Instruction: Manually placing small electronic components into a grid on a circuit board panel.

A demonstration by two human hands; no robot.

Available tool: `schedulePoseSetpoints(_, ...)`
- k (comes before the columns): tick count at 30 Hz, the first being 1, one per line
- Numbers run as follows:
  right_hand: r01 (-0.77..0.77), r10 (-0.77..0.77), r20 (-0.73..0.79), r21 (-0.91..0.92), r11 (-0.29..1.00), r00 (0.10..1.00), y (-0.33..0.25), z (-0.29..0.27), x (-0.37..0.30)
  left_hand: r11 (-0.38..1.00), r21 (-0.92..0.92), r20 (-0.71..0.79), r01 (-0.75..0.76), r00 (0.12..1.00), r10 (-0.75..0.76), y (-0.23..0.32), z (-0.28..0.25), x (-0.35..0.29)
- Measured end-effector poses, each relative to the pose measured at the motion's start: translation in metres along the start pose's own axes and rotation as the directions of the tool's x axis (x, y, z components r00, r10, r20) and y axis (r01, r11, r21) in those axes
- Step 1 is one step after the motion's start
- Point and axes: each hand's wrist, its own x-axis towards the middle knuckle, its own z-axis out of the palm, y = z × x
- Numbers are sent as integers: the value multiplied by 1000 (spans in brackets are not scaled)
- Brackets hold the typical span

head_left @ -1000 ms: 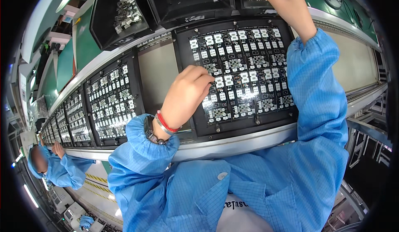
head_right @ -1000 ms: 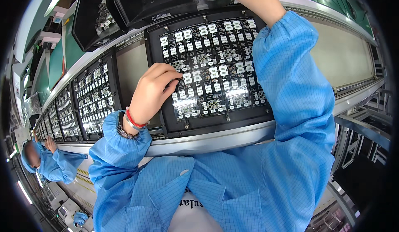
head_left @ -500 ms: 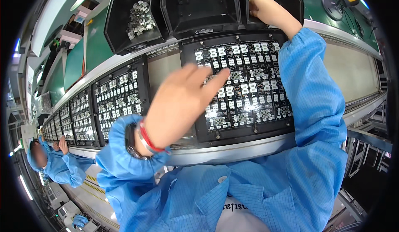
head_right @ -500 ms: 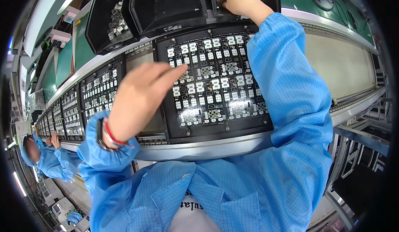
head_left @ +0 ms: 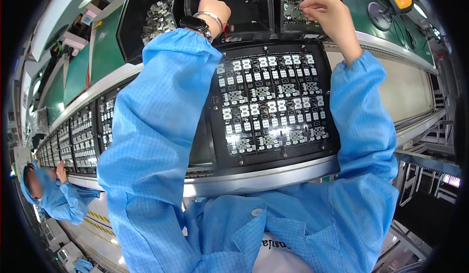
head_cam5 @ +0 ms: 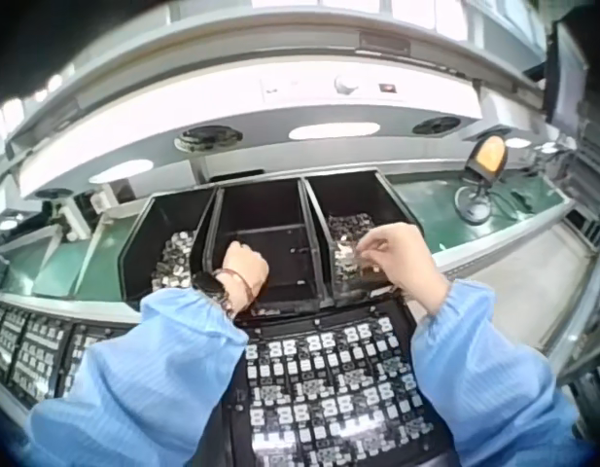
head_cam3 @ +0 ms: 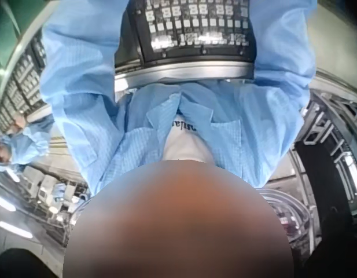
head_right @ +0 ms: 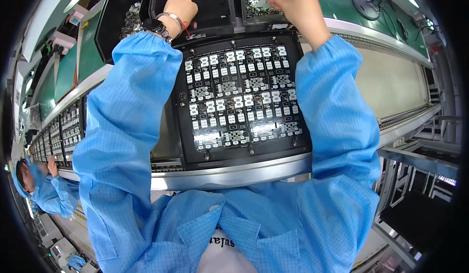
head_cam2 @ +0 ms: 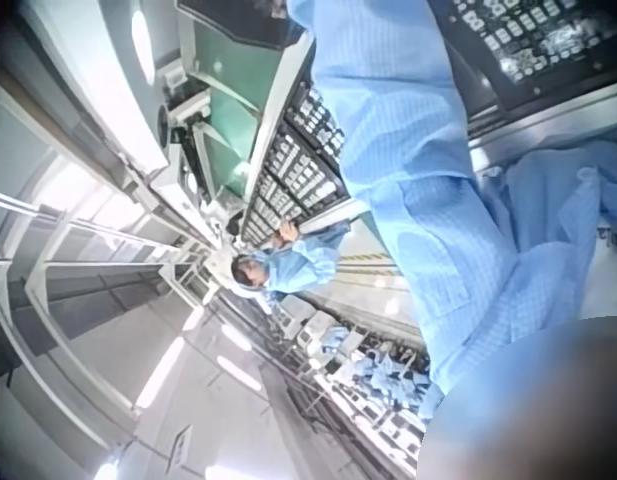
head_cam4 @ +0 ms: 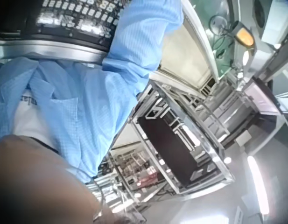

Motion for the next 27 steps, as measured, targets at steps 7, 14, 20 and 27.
schedulePoseSetpoints(7,-56,18,83,486,872,996,-61,2,-50,998,-62,-4,16,1000,-16,2,-5,4)
schedulePoseSetpoints(14,-21,-54,230,312,950,972,-61,66,-69,947,-312,-354,-79,935,-38,-2,-56,-32)
schedulePoseSetpoints(20,-41,-40,251,311,949,967,-48,95,-71,717,-616,-543,-327,835,-86,-18,-85,-90)
schedulePoseSetpoints(27,78,-122,195,218,973,973,-47,103,-72,401,-857,-408,-324,901,-143,-15,-33,-129)
